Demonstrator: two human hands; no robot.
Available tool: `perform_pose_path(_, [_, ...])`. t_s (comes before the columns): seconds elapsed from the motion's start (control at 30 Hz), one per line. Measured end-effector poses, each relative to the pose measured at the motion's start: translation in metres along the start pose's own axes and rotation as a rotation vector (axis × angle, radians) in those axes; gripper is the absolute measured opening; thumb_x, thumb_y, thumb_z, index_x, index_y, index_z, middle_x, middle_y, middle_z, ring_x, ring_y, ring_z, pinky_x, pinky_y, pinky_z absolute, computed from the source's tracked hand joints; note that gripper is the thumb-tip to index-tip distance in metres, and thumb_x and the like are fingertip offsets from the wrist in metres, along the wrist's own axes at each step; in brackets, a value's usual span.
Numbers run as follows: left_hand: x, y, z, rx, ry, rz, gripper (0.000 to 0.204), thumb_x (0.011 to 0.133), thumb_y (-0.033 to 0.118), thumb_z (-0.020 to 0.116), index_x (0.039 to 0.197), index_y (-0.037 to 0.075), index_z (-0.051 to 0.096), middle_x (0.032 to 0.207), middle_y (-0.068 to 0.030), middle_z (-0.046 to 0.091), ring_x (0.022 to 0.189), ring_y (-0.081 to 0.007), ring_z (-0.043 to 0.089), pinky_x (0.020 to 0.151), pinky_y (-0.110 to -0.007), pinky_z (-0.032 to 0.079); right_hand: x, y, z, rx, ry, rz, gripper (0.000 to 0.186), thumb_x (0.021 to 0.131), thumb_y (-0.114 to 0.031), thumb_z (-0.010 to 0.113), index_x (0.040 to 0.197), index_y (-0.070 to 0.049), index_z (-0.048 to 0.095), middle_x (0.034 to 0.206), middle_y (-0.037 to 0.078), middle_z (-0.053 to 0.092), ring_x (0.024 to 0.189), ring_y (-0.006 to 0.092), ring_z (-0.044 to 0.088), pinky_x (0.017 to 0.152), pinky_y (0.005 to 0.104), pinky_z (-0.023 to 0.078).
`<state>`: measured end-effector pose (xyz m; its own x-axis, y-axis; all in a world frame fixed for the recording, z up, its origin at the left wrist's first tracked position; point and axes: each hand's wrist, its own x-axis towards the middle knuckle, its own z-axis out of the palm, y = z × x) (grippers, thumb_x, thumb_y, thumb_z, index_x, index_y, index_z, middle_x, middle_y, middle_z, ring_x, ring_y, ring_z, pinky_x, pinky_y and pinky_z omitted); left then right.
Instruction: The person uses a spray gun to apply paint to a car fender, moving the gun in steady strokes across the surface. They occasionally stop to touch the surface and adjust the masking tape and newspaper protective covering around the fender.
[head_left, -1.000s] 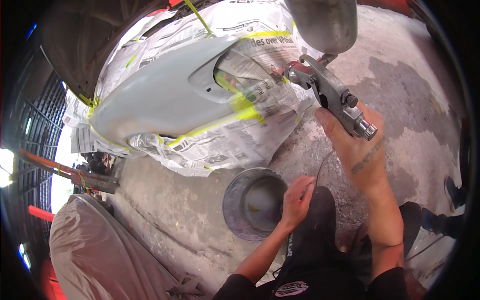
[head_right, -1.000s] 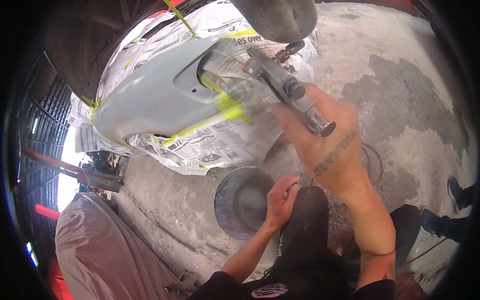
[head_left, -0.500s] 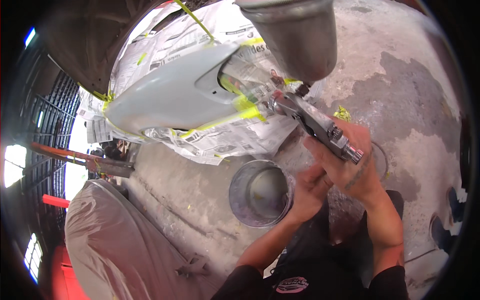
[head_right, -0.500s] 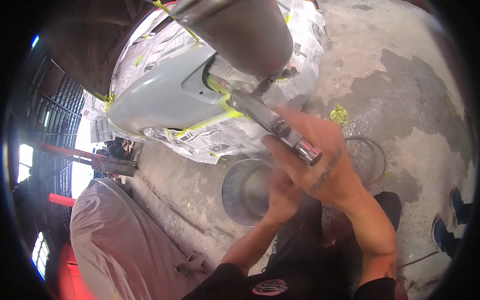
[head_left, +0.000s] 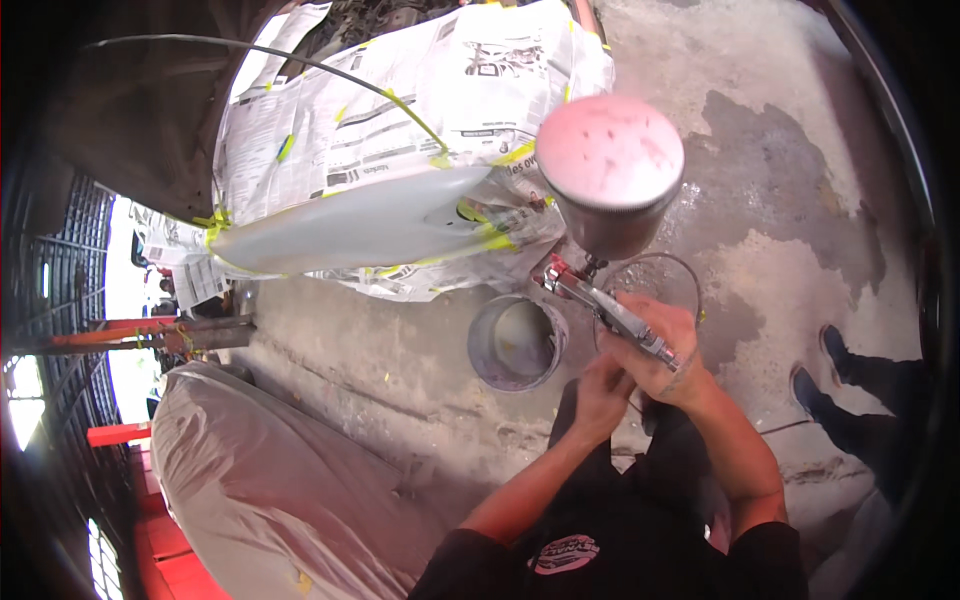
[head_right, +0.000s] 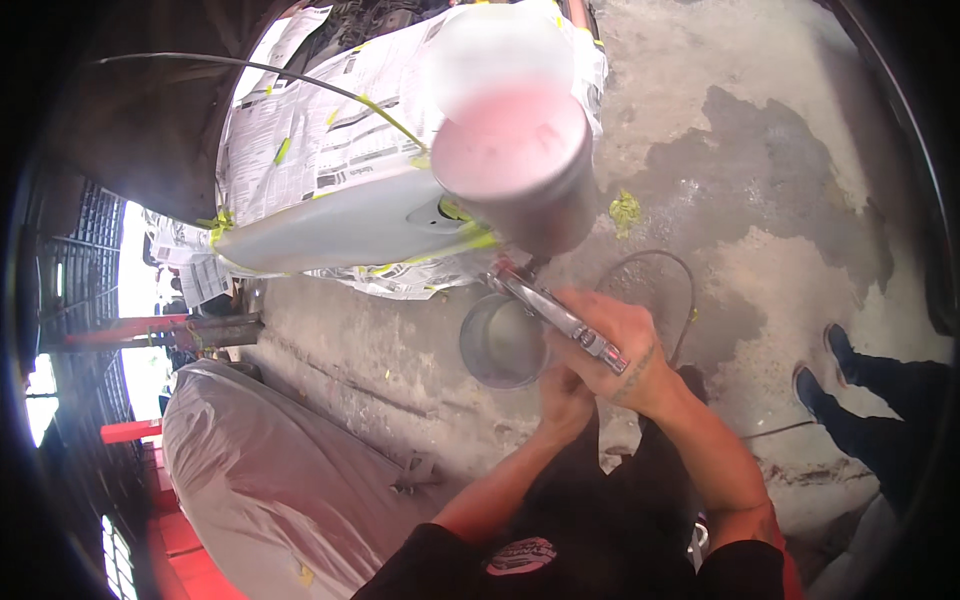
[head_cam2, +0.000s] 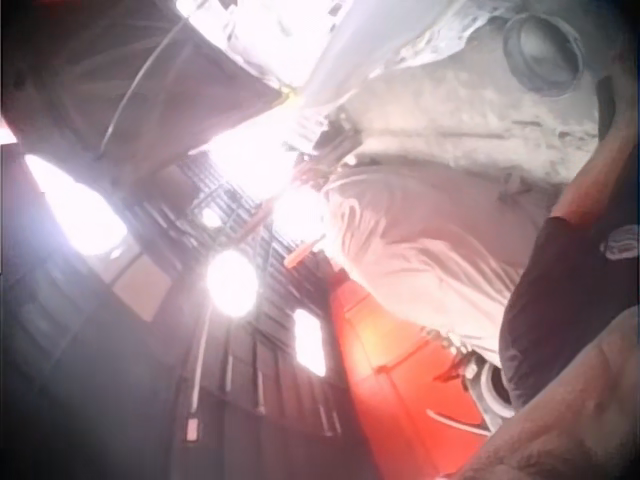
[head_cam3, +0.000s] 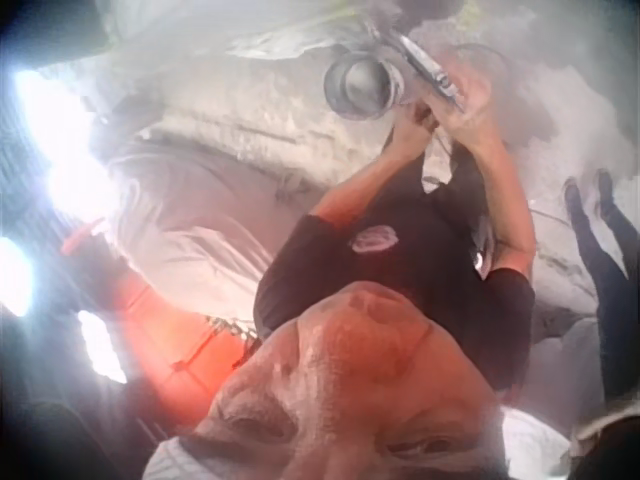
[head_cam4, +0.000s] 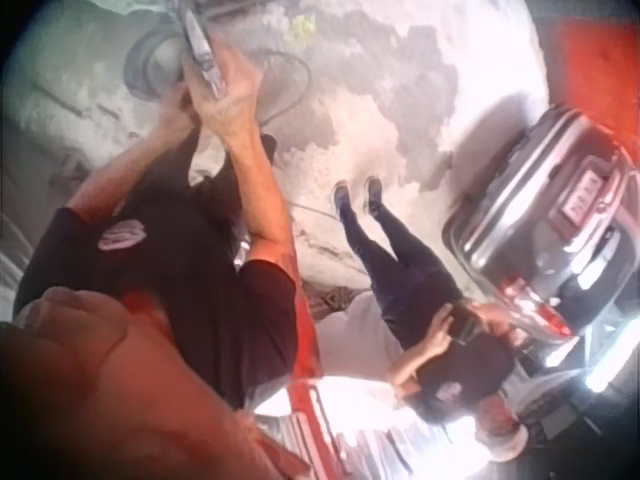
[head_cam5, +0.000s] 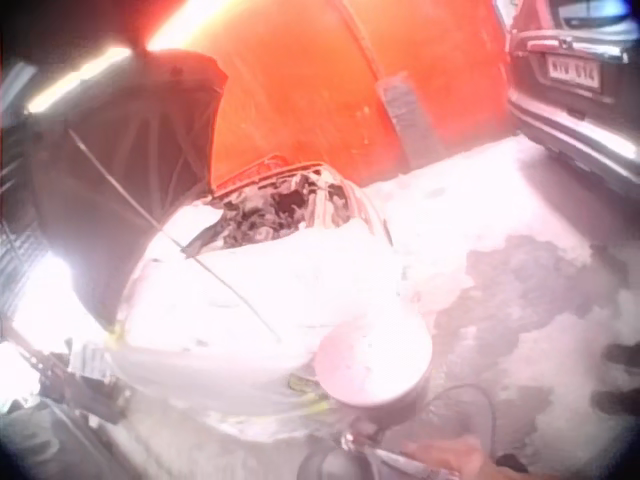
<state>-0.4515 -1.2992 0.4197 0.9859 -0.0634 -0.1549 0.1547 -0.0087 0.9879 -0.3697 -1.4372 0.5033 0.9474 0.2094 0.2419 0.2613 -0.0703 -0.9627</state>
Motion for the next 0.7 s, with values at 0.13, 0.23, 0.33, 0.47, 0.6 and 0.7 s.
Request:
perform_pose_path(0.13, [-0.017, 0.119, -0.068, 0.206, 0.265, 0.015, 0.034, 0.099, 0.015, 0.071, 0.129, 0.000, 0.064, 0.128, -0.0135, 0.067, 0.120, -0.0240, 0.064, 0.098, -0.038, 0.052, -0.011, -0.046, -0.018, -0.168, -0.024, -0.144, 0.040, 0.086, -0.010, 0.077, 0.124, -0.003, 0.068, 0.093, 0.017, 0.069, 0.076, 0.0349, 0.070, 0.066, 0.0406, 0.055])
perform_pose_path(0.23, [0.008, 0.241, -0.088, 0.455, 0.219, 0.613, 0.076, 0.081, 0.038, 0.090, 0.142, 0.005, 0.058, 0.144, -0.0215, 0.051, 0.132, -0.0353, 0.055, 0.106, -0.045, 0.049, -0.028, -0.075, -0.018, -0.262, -0.145, -0.149, 0.041, 0.086, -0.014, 0.077, 0.125, -0.005, 0.067, 0.094, 0.015, 0.070, 0.076, 0.0338, 0.070, 0.064, 0.0415, 0.056])
perform_pose_path(0.33, [0.008, 0.316, -0.064, 0.570, 0.065, 0.694, 0.093, 0.065, 0.042, 0.099, 0.143, 0.010, 0.059, 0.142, -0.0226, 0.050, 0.129, -0.0385, 0.055, 0.106, -0.048, 0.049, -0.044, -0.099, -0.016, -0.337, -0.314, -0.135, 0.042, 0.086, -0.017, 0.076, 0.124, -0.007, 0.066, 0.095, 0.013, 0.071, 0.078, 0.0336, 0.071, 0.064, 0.0427, 0.057])
perform_pose_path(0.47, [-0.017, 0.311, -0.075, 0.452, 0.136, 0.702, 0.085, 0.063, 0.028, 0.099, 0.139, 0.014, 0.064, 0.139, -0.0217, 0.053, 0.122, -0.0376, 0.060, 0.099, -0.047, 0.054, -0.066, -0.126, 0.012, -0.333, -0.379, -0.166, 0.040, 0.084, -0.015, 0.075, 0.122, -0.008, 0.067, 0.099, 0.014, 0.072, 0.081, 0.0346, 0.072, 0.064, 0.0440, 0.058])
perform_pose_path(0.6, [-0.036, 0.314, -0.104, 0.453, 0.182, 0.741, 0.081, 0.062, 0.018, 0.098, 0.136, 0.015, 0.065, 0.136, -0.0180, 0.055, 0.117, -0.0362, 0.062, 0.093, -0.046, 0.056, -0.072, -0.163, 0.051, -0.240, -0.345, -0.102, 0.032, 0.082, -0.008, 0.075, 0.114, -0.006, 0.071, 0.103, 0.016, 0.073, 0.081, 0.0370, 0.072, 0.064, 0.0432, 0.058])
perform_pose_path(0.7, [-0.042, 0.318, -0.129, 0.397, 0.144, 0.756, 0.078, 0.062, 0.015, 0.096, 0.134, 0.014, 0.067, 0.136, -0.0187, 0.055, 0.117, -0.0360, 0.062, 0.094, -0.045, 0.056, -0.071, -0.186, 0.082, -0.172, -0.311, 0.040, 0.024, 0.084, -0.005, 0.074, 0.108, -0.003, 0.072, 0.103, 0.017, 0.074, 0.082, 0.0380, 0.073, 0.068, 0.0407, 0.059])
